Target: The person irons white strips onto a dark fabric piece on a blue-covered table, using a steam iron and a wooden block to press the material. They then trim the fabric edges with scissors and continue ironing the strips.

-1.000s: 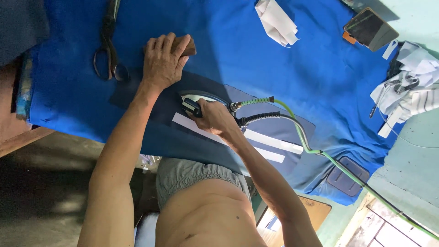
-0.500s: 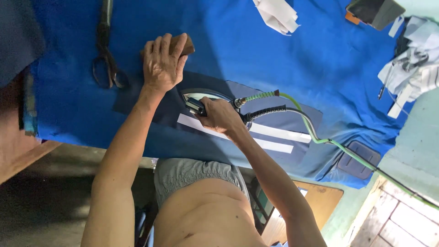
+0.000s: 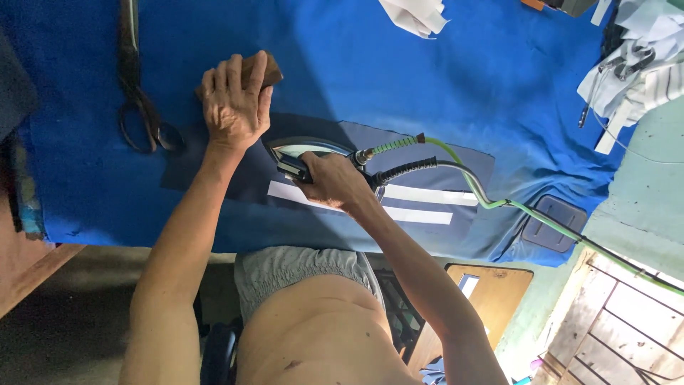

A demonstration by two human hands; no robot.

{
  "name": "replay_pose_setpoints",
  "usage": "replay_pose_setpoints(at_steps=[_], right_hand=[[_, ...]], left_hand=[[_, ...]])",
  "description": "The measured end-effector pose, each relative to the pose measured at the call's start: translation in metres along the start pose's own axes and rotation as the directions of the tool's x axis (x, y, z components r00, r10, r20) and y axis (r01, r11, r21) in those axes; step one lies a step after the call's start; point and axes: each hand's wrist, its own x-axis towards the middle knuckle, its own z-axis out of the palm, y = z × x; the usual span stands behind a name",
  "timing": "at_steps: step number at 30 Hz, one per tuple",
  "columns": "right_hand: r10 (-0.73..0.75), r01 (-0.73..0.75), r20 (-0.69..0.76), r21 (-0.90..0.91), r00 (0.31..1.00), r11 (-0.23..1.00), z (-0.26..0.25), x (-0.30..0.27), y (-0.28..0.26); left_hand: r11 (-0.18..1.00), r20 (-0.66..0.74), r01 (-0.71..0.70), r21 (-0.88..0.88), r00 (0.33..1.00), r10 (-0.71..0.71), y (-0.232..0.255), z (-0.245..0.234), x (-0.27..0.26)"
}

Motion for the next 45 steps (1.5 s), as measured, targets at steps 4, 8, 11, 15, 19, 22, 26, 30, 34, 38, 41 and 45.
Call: replay_pose_setpoints(at_steps=[4,8,11,15,19,22,26,30,34,38,41,45], right_hand=[[-0.047,0.047,-0.015,-0.010,0.999,0.999,0.004,0.001,0.004],[-0.013,0.013,-0.017,0.015,1.000,1.000,0.001,0.000,0.001],[-0.027,0.028,-0.027,0.013,0.999,1.000,0.004,0.000,0.004],[-0.060,0.060,-0.054,0.002,0.997,0.998,0.006,0.001,0.006],[-0.055,0.055,-0.073,0.005,0.996,0.998,0.003,0.000,0.003],[-0.049,0.050,-0.045,0.015,0.998,0.999,0.001,0.000,0.002],[-0.049,0.049,-0.035,0.017,0.998,0.999,0.001,-0.001,0.001],[-0.035,0.035,-0.024,-0.003,0.999,0.999,0.001,-0.001,0.001],[-0.014,0.014,0.022,0.023,1.000,1.000,0.000,-0.001,0.000],[-0.036,0.036,-0.008,0.004,0.999,0.999,-0.001,-0.001,0.000],[-0.023,0.024,-0.015,0.008,1.000,1.000,-0.003,-0.001,-0.002],[-0.006,0.006,0.012,0.024,1.000,1.000,-0.004,0.000,-0.003]], left_hand=[[1.000,0.026,-0.001,-0.023,1.000,0.001,0.000,-0.005,0.004],[1.000,0.009,0.003,0.009,1.000,-0.003,0.000,-0.005,0.004],[1.000,0.015,-0.005,0.008,1.000,0.005,0.000,-0.009,0.006],[1.000,0.035,-0.009,0.010,0.999,0.009,0.000,-0.009,0.006],[1.000,0.019,-0.012,0.005,1.000,0.012,0.001,-0.011,0.008],[1.000,-0.002,-0.012,0.010,1.000,0.012,0.001,-0.010,0.007],[1.000,0.013,-0.006,0.022,1.000,0.006,0.000,-0.005,0.002],[0.999,0.032,-0.010,0.048,0.999,0.008,0.000,-0.004,0.001],[0.999,0.031,-0.018,0.049,0.999,0.016,0.001,-0.006,0.002],[1.000,0.051,-0.007,0.024,0.999,0.006,0.001,-0.007,0.003],[1.000,0.046,-0.007,0.024,0.999,0.005,0.000,-0.007,0.003],[1.000,0.063,0.000,0.025,0.998,-0.001,0.000,-0.006,0.002]])
